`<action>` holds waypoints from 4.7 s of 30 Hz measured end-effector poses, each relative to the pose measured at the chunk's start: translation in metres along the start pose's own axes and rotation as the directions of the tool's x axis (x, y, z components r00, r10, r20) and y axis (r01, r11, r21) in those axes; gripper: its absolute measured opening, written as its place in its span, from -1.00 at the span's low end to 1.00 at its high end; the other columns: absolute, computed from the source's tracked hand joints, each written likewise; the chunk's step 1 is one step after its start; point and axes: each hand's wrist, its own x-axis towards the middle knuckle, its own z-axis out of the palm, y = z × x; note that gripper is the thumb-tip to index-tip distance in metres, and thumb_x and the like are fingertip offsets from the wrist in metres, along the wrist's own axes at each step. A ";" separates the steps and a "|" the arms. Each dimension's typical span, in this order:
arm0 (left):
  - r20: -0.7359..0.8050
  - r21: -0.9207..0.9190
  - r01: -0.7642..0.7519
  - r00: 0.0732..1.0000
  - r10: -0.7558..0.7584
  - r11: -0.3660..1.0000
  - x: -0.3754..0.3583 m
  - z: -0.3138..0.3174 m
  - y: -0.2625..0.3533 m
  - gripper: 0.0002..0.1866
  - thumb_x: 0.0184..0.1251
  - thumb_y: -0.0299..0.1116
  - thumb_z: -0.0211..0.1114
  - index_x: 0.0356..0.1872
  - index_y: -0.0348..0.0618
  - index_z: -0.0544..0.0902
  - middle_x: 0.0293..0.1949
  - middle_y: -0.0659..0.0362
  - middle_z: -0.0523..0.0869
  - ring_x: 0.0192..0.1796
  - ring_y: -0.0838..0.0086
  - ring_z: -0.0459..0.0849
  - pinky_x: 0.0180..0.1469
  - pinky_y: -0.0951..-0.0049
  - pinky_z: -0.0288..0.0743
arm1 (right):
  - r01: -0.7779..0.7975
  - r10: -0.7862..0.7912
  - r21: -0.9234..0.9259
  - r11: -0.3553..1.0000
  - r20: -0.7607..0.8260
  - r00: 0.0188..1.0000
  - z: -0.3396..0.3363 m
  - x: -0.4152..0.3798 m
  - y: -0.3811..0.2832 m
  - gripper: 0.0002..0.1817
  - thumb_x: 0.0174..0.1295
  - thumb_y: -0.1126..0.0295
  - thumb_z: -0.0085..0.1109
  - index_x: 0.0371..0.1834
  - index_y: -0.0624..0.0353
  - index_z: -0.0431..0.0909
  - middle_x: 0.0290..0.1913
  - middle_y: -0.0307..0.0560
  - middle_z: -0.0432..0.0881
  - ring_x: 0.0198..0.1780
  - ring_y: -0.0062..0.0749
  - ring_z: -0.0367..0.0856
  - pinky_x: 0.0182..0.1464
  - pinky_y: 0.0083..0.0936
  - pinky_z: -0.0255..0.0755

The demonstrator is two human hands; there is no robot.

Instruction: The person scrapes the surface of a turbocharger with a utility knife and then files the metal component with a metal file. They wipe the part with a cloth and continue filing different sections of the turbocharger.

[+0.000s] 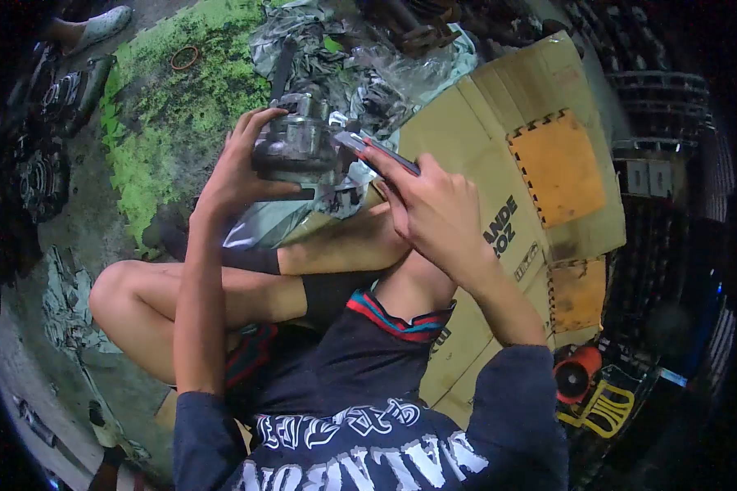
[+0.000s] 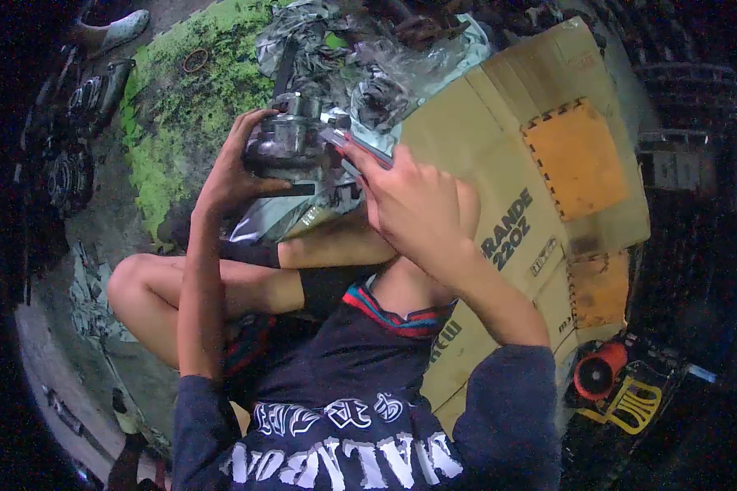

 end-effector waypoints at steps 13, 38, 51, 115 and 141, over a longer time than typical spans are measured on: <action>-0.020 -0.038 -0.019 1.000 0.018 0.999 0.000 0.000 -0.003 0.18 -0.37 -0.42 0.83 0.53 -0.02 0.47 0.47 0.04 0.51 0.55 0.09 0.48 0.64 0.15 0.33 | 0.068 -0.066 -0.115 0.991 0.027 0.997 0.018 0.014 0.001 -0.42 0.53 0.15 0.23 0.60 -0.53 0.48 -0.23 0.09 0.56 -0.42 0.10 0.73 -0.38 0.00 0.62; -0.027 -0.079 -0.047 0.999 0.044 0.996 0.000 0.002 -0.009 0.17 -0.37 -0.40 0.81 0.53 0.02 0.48 0.47 0.05 0.50 0.56 0.06 0.45 0.63 0.12 0.32 | 0.047 -0.041 -0.117 0.992 0.053 0.998 0.031 -0.001 -0.007 -0.32 0.49 0.17 0.27 0.67 -0.50 0.39 -0.21 0.07 0.53 -0.43 0.03 0.74 -0.38 -0.05 0.64; -0.018 -0.027 -0.051 0.999 0.050 0.998 0.000 0.001 -0.006 0.20 -0.37 -0.37 0.83 0.55 -0.01 0.46 0.50 0.02 0.49 0.59 0.09 0.44 0.66 0.11 0.30 | 0.047 -0.038 -0.195 0.980 0.051 0.998 0.023 0.009 -0.008 -0.19 0.38 0.24 0.38 0.71 -0.47 0.34 -0.17 0.07 0.54 -0.42 0.03 0.76 -0.39 -0.06 0.65; -0.044 -0.046 -0.095 0.995 0.093 0.994 0.003 0.004 -0.015 0.15 -0.30 -0.16 0.82 0.53 0.06 0.47 0.45 0.00 0.51 0.55 -0.03 0.46 0.63 -0.02 0.21 | 0.005 0.006 -0.159 0.987 0.064 0.998 0.023 0.008 -0.018 -0.24 0.41 0.34 0.21 0.72 -0.31 0.35 -0.20 0.16 0.63 -0.40 0.07 0.80 -0.39 0.01 0.68; -0.047 -0.059 -0.099 0.994 0.097 0.993 -0.001 0.004 -0.014 0.16 -0.31 -0.16 0.84 0.52 0.07 0.48 0.45 0.02 0.52 0.56 -0.01 0.46 0.65 -0.04 0.15 | 0.056 -0.030 -0.268 0.962 0.101 0.994 0.003 0.014 -0.028 -0.22 0.28 0.26 0.41 0.62 -0.44 0.46 -0.17 0.05 0.58 -0.36 0.00 0.78 -0.34 -0.06 0.66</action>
